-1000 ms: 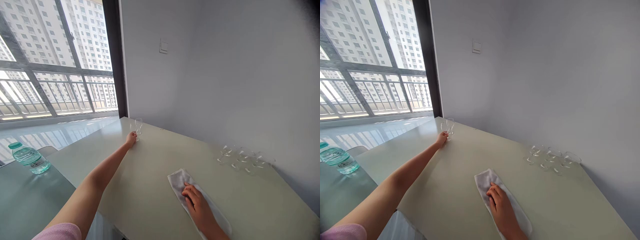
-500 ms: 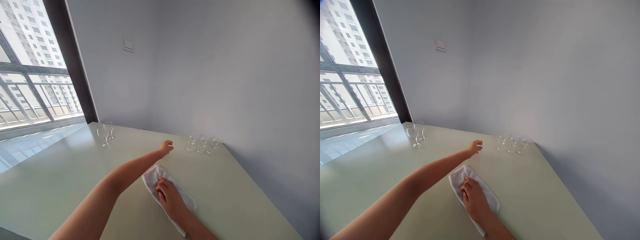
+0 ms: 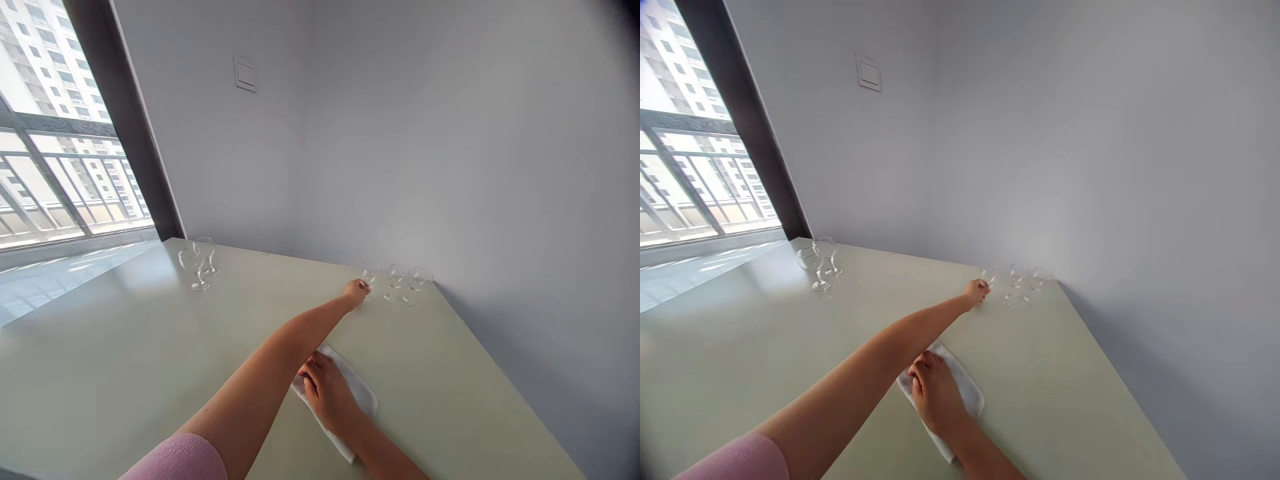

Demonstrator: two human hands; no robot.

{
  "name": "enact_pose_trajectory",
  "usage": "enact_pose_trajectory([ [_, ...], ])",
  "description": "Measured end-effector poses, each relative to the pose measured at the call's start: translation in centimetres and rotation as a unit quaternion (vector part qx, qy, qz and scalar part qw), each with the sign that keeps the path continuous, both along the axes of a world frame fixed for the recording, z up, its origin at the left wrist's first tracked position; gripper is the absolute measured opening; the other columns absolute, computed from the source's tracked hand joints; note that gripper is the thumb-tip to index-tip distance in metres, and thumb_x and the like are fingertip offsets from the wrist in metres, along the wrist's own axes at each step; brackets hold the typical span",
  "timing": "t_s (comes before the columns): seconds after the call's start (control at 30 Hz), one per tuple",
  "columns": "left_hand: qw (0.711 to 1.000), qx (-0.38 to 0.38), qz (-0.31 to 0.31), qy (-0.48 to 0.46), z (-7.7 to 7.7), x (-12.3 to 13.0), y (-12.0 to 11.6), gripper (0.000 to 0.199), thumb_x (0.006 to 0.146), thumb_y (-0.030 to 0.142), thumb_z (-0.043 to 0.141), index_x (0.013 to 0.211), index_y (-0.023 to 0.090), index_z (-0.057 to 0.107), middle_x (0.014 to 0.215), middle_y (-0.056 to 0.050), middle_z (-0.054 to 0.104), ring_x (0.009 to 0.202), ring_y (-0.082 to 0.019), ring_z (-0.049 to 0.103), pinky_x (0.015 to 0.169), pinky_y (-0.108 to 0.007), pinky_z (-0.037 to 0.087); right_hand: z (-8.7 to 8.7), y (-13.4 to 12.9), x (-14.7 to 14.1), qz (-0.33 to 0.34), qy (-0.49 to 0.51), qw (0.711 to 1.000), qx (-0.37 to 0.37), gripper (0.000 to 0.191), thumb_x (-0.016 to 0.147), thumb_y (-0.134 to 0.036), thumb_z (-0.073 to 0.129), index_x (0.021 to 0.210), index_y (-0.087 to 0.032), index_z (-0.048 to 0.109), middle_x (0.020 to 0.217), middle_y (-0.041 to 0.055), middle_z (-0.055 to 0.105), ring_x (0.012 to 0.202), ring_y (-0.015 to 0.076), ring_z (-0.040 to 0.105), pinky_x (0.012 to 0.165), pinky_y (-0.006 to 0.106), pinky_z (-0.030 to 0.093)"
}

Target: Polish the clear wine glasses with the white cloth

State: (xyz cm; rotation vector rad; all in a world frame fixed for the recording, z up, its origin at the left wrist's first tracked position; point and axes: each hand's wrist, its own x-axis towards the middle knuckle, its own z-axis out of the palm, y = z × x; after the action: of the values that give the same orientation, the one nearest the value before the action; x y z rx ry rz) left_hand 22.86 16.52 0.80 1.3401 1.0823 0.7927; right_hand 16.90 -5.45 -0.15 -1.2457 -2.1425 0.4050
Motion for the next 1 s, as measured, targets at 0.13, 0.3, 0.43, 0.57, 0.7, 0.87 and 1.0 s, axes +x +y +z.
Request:
enact_pose_trajectory([
  [0.13,0.998,0.041,0.05,0.026,0.2,-6.6,-0.5,0.015,0.074,0.022,0.058,0.088,0.017,0.057,0.073,0.0,0.056,0.053,-0.005,0.047,0.051,-0.019,0.04,0.5,-0.2,0.1,0.012,0.017,1.0,-0.018,0.027,0.073,-0.003,0.039,0.085,-0.02,0.056,0.102,0.0066,0.056,0.109,0.0206,0.047,0.089,0.036,0.04],
  [0.3,0.982,0.073,0.162,0.07,0.3,-20.4,-2.3,0.016,0.071,0.022,0.058,0.086,0.017,0.058,0.068,0.002,0.055,0.051,-0.006,0.047,0.051,-0.018,0.038,0.9,-0.4,0.1,0.032,0.008,0.998,-0.053,0.024,0.079,-0.01,0.037,0.084,-0.02,0.058,0.101,0.0065,0.056,0.113,0.0207,0.045,0.092,0.037,0.038],
  [0.43,0.957,0.08,0.263,0.094,0.3,-31.4,-4.7,0.015,0.07,0.024,0.056,0.084,0.017,0.056,0.069,0.001,0.056,0.05,-0.006,0.046,0.049,-0.018,0.035,0.6,-0.4,0.1,0.037,0.003,0.998,-0.056,0.022,0.079,-0.012,0.037,0.083,-0.02,0.057,0.099,0.0064,0.056,0.113,0.0211,0.045,0.092,0.038,0.038],
  [0.57,0.929,0.088,0.344,0.103,0.5,-39.4,-6.3,0.018,0.068,0.026,0.057,0.083,0.017,0.055,0.067,0.001,0.055,0.051,-0.007,0.045,0.048,-0.018,0.034,0.2,-0.3,0.1,0.036,0.001,0.998,-0.058,0.021,0.079,-0.013,0.037,0.083,-0.021,0.056,0.099,0.007,0.056,0.112,0.0221,0.045,0.091,0.039,0.038],
  [0.7,0.912,0.087,0.388,0.102,0.4,-43.8,-6.7,0.022,0.065,0.031,0.059,0.082,0.017,0.054,0.067,0.001,0.056,0.052,-0.008,0.046,0.048,-0.019,0.035,-0.1,-0.2,0.1,0.031,-0.001,0.998,-0.06,0.021,0.079,-0.014,0.037,0.083,-0.021,0.056,0.101,0.007,0.056,0.113,0.0221,0.044,0.092,0.04,0.038],
  [0.87,0.906,0.076,0.405,0.101,0.2,-45.4,-6.4,0.028,0.061,0.034,0.063,0.082,0.017,0.055,0.067,0.001,0.056,0.052,-0.008,0.046,0.047,-0.02,0.035,-0.2,-0.2,0.2,0.033,-0.003,0.997,-0.063,0.02,0.08,-0.015,0.036,0.084,-0.021,0.055,0.103,0.0071,0.055,0.114,0.0219,0.043,0.092,0.039,0.038],
  [1.0,0.902,0.077,0.412,0.102,0.4,-45.6,-6.2,0.027,0.061,0.034,0.063,0.081,0.018,0.056,0.065,0.002,0.054,0.052,-0.008,0.045,0.049,-0.02,0.036,-0.2,-0.2,0.2,0.029,0.001,0.998,-0.063,0.02,0.079,-0.015,0.037,0.083,-0.021,0.056,0.103,0.0068,0.056,0.114,0.0221,0.044,0.091,0.039,0.039],
])
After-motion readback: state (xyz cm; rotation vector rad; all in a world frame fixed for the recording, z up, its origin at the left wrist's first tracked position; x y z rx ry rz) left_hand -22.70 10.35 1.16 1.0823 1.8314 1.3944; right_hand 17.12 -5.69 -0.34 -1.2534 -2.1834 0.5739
